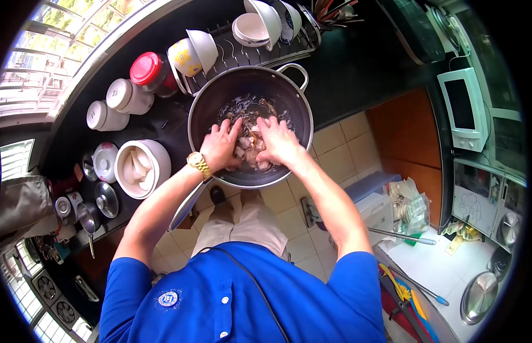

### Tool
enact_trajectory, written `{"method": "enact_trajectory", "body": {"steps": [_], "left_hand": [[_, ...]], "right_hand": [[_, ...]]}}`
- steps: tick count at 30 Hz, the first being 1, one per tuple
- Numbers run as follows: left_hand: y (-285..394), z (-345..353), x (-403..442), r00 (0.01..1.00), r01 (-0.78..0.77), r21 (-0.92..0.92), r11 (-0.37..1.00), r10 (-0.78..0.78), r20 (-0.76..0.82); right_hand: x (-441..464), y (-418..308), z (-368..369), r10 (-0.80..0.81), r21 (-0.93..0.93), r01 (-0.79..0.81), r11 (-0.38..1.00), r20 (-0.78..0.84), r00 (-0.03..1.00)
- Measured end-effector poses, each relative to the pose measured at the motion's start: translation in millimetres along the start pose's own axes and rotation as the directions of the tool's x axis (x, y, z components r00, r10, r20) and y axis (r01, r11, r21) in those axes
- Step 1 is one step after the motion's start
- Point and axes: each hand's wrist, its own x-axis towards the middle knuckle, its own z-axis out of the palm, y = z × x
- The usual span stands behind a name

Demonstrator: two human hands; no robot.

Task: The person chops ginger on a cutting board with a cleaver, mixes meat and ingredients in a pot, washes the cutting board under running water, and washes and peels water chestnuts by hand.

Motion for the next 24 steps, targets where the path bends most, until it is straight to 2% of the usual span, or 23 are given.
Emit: {"method": "enact_trajectory", "body": {"steps": [1, 4, 5, 6, 7, 8, 9, 10, 11, 12, 14, 15, 16, 17, 18, 20, 22, 24], "left_hand": [[1, 16, 2, 0.992, -0.016, -0.062, 0.998, 0.009, -0.122], [12, 31, 10, 0.981, 0.056, -0.282, 0.958, -0.106, -0.165], [14, 35, 14, 0.972, 0.087, -0.337, 0.937, -0.154, -0.177], [13, 33, 16, 0.971, 0.090, -0.338, 0.937, -0.158, -0.178], [12, 30, 18, 0.970, 0.085, -0.420, 0.904, -0.171, -0.174], [9, 30, 19, 0.968, 0.081, -0.499, 0.863, -0.188, -0.168], [8, 29, 22, 0.965, 0.109, -0.575, 0.811, -0.225, -0.134], [2, 31, 25, 0.963, 0.114, -0.577, 0.809, -0.233, -0.137], [-3, 34, 27, 0.964, 0.077, -0.662, 0.746, -0.225, -0.142], [-9, 36, 29, 0.965, 0.037, -0.738, 0.673, -0.217, -0.149], [-14, 37, 31, 0.983, 0.004, -0.872, 0.490, -0.161, -0.087], [-10, 31, 28, 0.978, -0.036, -0.879, 0.475, -0.165, -0.129], [-6, 26, 23, 0.971, -0.072, -0.885, 0.460, -0.171, -0.167], [-2, 18, 20, 0.973, -0.115, -0.943, 0.312, -0.154, -0.170], [-1, 19, 22, 0.967, -0.120, -0.929, 0.349, -0.169, -0.188], [-1, 16, 21, 0.967, -0.106, -0.918, 0.382, -0.175, -0.184], [4, 8, 12, 0.959, -0.104, -0.913, 0.395, -0.203, -0.197], [10, 4, 8, 0.916, -0.189, -0.848, 0.494, -0.224, -0.334]], "right_hand": [[-3, -8, 9, 0.033, 0.068, -0.029, 0.997, -0.051, 0.998], [6, -17, 38, 0.126, 0.199, -0.080, 0.977, -0.228, 0.965], [13, -16, 46, 0.120, 0.197, -0.075, 0.978, -0.229, 0.966], [20, -14, 53, 0.107, 0.325, -0.007, 0.946, -0.291, 0.951], [26, -11, 59, 0.103, 0.442, 0.068, 0.895, -0.351, 0.931], [30, -11, 60, 0.097, 0.441, 0.072, 0.895, -0.348, 0.933], [36, -10, 59, 0.111, 0.529, 0.094, 0.843, -0.342, 0.933], [44, -8, 57, 0.123, 0.610, 0.115, 0.784, -0.335, 0.934], [51, -9, 52, 0.098, 0.772, 0.155, 0.617, -0.271, 0.957], [51, -9, 48, 0.091, 0.940, 0.075, 0.333, -0.111, 0.990], [46, -14, 37, 0.097, 0.966, 0.047, 0.254, -0.073, 0.993], [45, -18, 28, 0.074, 0.939, 0.110, 0.326, -0.141, 0.987], [38, -21, 20, 0.088, 0.940, 0.092, 0.329, -0.128, 0.988], [29, -30, 7, 0.116, 0.924, 0.093, 0.372, -0.146, 0.982], [25, -35, 0, 0.139, 0.906, 0.096, 0.413, -0.167, 0.976], [36, -21, 12, 0.078, 0.910, 0.133, 0.393, -0.177, 0.981], [25, -35, -2, 0.095, 0.839, 0.131, 0.527, -0.212, 0.973], [21, -34, 0, 0.108, 0.826, 0.154, 0.543, -0.251, 0.962]]}}
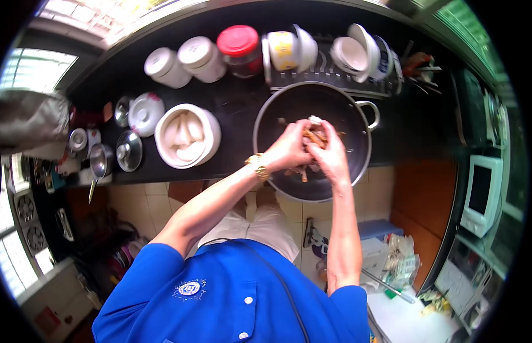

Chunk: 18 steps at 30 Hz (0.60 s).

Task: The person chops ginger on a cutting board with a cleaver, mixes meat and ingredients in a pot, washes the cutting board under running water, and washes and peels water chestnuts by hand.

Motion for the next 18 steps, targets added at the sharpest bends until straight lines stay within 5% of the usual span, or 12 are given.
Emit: {"method": "enact_trajectory", "body": {"steps": [2, 6, 18], "left_hand": [[7, -5, -2, 0.996, 0.085, -0.042, 0.996, -0.083, 0.044], [17, -16, -7, 0.993, 0.111, -0.092, 0.989, -0.106, 0.059], [74, -161, -72, 0.975, -0.138, 0.027, 0.990, 0.141, -0.171]], "right_hand": [[-1, -11, 4, 0.063, 0.171, -0.073, 0.983, 0.063, 0.996], [1, -20, 7, 0.015, 0.156, -0.024, 0.987, 0.057, 0.998], [-16, -159, 112, -0.180, 0.175, 0.150, 0.973, 0.169, 0.969]]}}
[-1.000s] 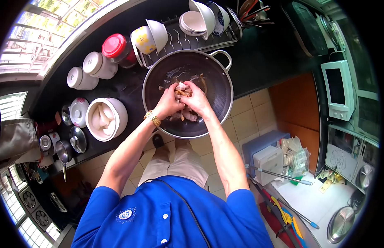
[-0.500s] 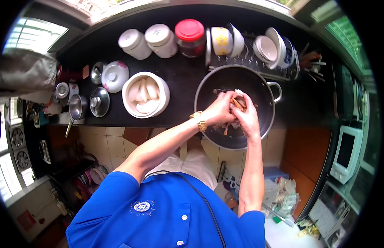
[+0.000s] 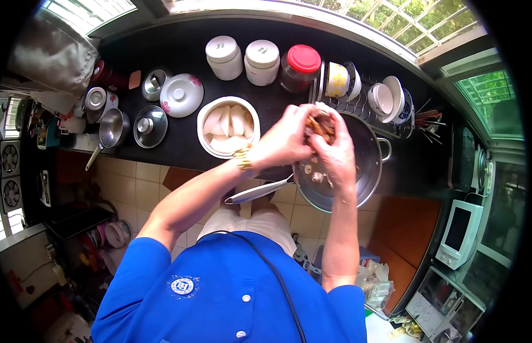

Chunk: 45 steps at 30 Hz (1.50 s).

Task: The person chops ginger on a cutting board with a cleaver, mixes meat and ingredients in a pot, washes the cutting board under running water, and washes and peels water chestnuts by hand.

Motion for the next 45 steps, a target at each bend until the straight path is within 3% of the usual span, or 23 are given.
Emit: {"method": "enact_trajectory", "body": {"steps": [4, 6, 8, 10, 11, 12, 13, 16, 18, 20, 22, 24, 25, 28, 29, 32, 34, 36, 38, 40, 42, 44, 45], "left_hand": [[-6, -75, -39, 0.991, 0.019, 0.184, 0.983, 0.005, -0.131], [-26, -99, -58, 0.985, 0.088, 0.213, 0.973, -0.053, -0.164], [-72, -110, -74, 0.968, 0.053, 0.334, 0.941, 0.033, -0.247], [-111, -114, -90, 0.968, 0.151, 0.331, 0.931, -0.073, -0.239], [-118, -115, -97, 0.967, 0.188, 0.356, 0.915, -0.109, -0.230], [-115, -115, -104, 0.964, 0.227, 0.380, 0.897, -0.150, -0.221], [-111, -115, -110, 0.966, 0.195, 0.425, 0.884, -0.098, -0.240], [-84, -130, -113, 0.949, 0.135, 0.353, 0.926, -0.019, -0.314], [-81, -141, -121, 0.935, 0.186, 0.275, 0.943, -0.084, -0.345], [-72, -155, -132, 0.950, 0.286, 0.359, 0.888, -0.214, -0.227], [-94, -149, -139, 0.970, 0.218, 0.449, 0.867, -0.140, -0.201], [-100, -141, -131, 0.960, 0.149, 0.553, 0.820, 0.014, -0.280], [-105, -140, -126, 0.977, 0.125, 0.608, 0.784, 0.011, -0.215], [-123, -133, -113, 0.974, 0.084, 0.705, 0.704, 0.092, -0.207], [-128, -134, -111, 0.978, 0.102, 0.719, 0.688, 0.062, -0.198], [-120, -134, -106, 0.956, 0.162, 0.653, 0.739, 0.048, -0.291], [-116, -134, -98, 0.950, 0.105, 0.643, 0.758, 0.115, -0.291], [-122, -130, -93, 0.984, 0.016, 0.772, 0.635, 0.128, -0.126], [-118, -132, -96, 0.994, 0.104, 0.845, 0.525, -0.029, -0.105], [-111, -139, -100, 0.990, 0.110, 0.805, 0.583, 0.008, -0.141], [-104, -133, -101, 0.959, 0.102, 0.740, 0.665, 0.132, -0.250], [-83, -111, -94, 0.949, 0.037, 0.613, 0.789, 0.165, -0.270], [-67, -94, -87, 0.971, -0.027, 0.516, 0.856, 0.144, -0.189]], "right_hand": [[15, -9, 80, -0.024, 0.116, 0.008, 0.993, 0.138, 0.990], [27, 18, 111, -0.044, 0.195, 0.001, 0.981, 0.213, 0.976], [44, 66, 136, -0.035, 0.220, -0.029, 0.975, 0.282, 0.959], [50, 90, 153, 0.130, 0.169, -0.202, 0.965, 0.363, 0.923], [55, 105, 155, -0.008, -0.185, 0.070, 0.980, 0.313, 0.950], [55, 112, 158, -0.151, -0.516, 0.303, 0.801, 0.316, 0.937], [52, 119, 162, -0.223, -0.555, 0.329, 0.764, 0.252, 0.942], [43, 96, 164, -0.149, -0.564, 0.235, 0.791, 0.196, 0.969], [39, 94, 160, -0.209, -0.552, 0.298, 0.778, 0.220, 0.953], [33, 89, 159, -0.253, -0.601, 0.340, 0.724, 0.227, 0.940], [33, 92, 163, -0.262, -0.561, 0.359, 0.746, 0.249, 0.932], [45, 108, 168, -0.247, -0.655, 0.443, 0.612, 0.374, 0.894], [51, 114, 169, -0.286, -0.651, 0.507, 0.564, 0.423, 0.860], [59, 109, 163, -0.346, -0.560, 0.502, 0.659, 0.367, 0.863], [54, 89, 158, -0.286, -0.574, 0.420, 0.703, 0.312, 0.906], [48, 84, 150, -0.384, -0.719, 0.427, 0.549, 0.236, 0.892], [50, 97, 153, -0.190, -0.843, 0.438, 0.312, 0.396, 0.898], [51, 110, 161, -0.272, -0.816, 0.546, 0.192, 0.490, 0.828], [51, 109, 147, -0.256, -0.737, 0.569, 0.366, 0.508, 0.822], [39, 86, 126, -0.307, -0.628, 0.528, 0.572, 0.433, 0.847], [25, 85, 88, -0.431, -0.609, 0.510, 0.608, 0.287, 0.856], [6, 79, 33, -0.273, -0.606, 0.250, 0.756, 0.056, 0.960], [2, 87, 0, -0.169, -0.599, 0.099, 0.795, -0.063, 0.984]]}}
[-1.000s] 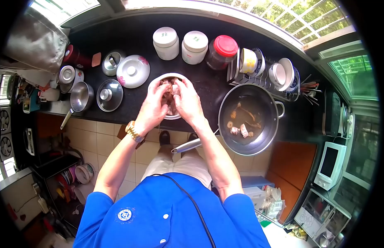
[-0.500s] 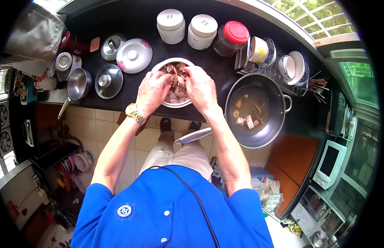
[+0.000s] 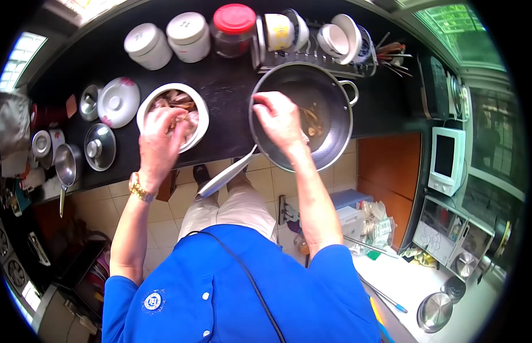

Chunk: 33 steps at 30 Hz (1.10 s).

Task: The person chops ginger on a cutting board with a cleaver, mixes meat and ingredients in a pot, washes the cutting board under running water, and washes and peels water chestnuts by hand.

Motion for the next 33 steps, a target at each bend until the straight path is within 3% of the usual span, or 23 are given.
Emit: {"method": "enact_trajectory", "body": {"steps": [1, 3, 5, 7, 9, 11, 13, 15, 19, 21, 25, 27, 28, 29, 30, 31, 33], "left_hand": [[24, 12, 7, 0.996, -0.020, -0.127, 0.992, 0.031, 0.085], [60, 51, 22, 0.952, -0.124, -0.209, 0.970, 0.175, 0.250], [86, 109, 39, 0.908, -0.113, -0.250, 0.962, 0.202, 0.366], [95, 174, 59, 0.845, -0.176, -0.065, 0.982, 0.185, 0.502], [99, 225, 79, 0.776, -0.250, 0.136, 0.959, 0.114, 0.620], [94, 261, 89, 0.762, -0.346, 0.213, 0.914, 0.142, 0.632], [99, 271, 97, 0.686, -0.424, 0.292, 0.857, 0.094, 0.721], [98, 279, 92, 0.661, -0.404, 0.267, 0.875, 0.078, 0.747], [101, 257, 68, 0.554, -0.202, 0.112, 0.973, 0.019, 0.832], [108, 251, 56, 0.528, -0.227, 0.130, 0.965, 0.010, 0.849], [94, 280, 27, 0.738, -0.101, 0.190, 0.977, -0.054, 0.673], [90, 282, 27, 0.736, -0.058, 0.161, 0.985, -0.067, 0.674], [87, 282, 27, 0.731, -0.011, 0.131, 0.991, -0.081, 0.677], [89, 279, 31, 0.731, -0.012, 0.131, 0.991, -0.080, 0.678], [90, 276, 39, 0.695, 0.063, 0.071, 0.995, -0.095, 0.713], [91, 273, 47, 0.659, 0.141, 0.015, 0.990, -0.105, 0.744], [94, 264, 57, 0.646, 0.155, -0.036, 0.987, -0.073, 0.760]], "right_hand": [[-3, 34, -19, 0.158, 0.017, -0.157, 0.987, -0.028, 0.987], [-1, 99, -57, 0.186, -0.291, -0.196, 0.936, -0.061, 0.981], [-6, 141, -85, 0.200, -0.522, -0.184, 0.833, -0.026, 0.979], [-11, 170, -96, 0.279, -0.548, -0.175, 0.818, 0.112, 0.954], [-17, 167, -95, 0.398, -0.629, -0.243, 0.739, 0.117, 0.910], [-22, 167, -91, 0.403, -0.615, -0.238, 0.752, 0.142, 0.904], [-30, 158, -85, 0.432, -0.569, -0.251, 0.783, 0.207, 0.878], [-43, 149, -80, 0.423, -0.542, -0.239, 0.806, 0.245, 0.872], [-69, 140, -62, 0.365, -0.429, -0.235, 0.872, 0.252, 0.896], [-77, 139, -52, 0.336, -0.362, -0.235, 0.902, 0.250, 0.908], [-82, 151, -19, 0.386, -0.214, -0.358, 0.909, 0.110, 0.916], [-76, 153, -16, 0.389, -0.181, -0.375, 0.909, 0.045, 0.920], [-74, 155, -17, 0.449, -0.012, -0.450, 0.893, 0.078, 0.890], [-74, 152, -21, 0.503, 0.153, -0.517, 0.842, 0.123, 0.856], [-73, 149, -29, 0.569, 0.402, -0.653, 0.642, 0.320, 0.757], [-71, 149, -33, 0.566, 0.402, -0.649, 0.646, 0.318, 0.761], [-67, 145, -40, 0.518, 0.653, -0.636, 0.412, 0.407, 0.753]]}}
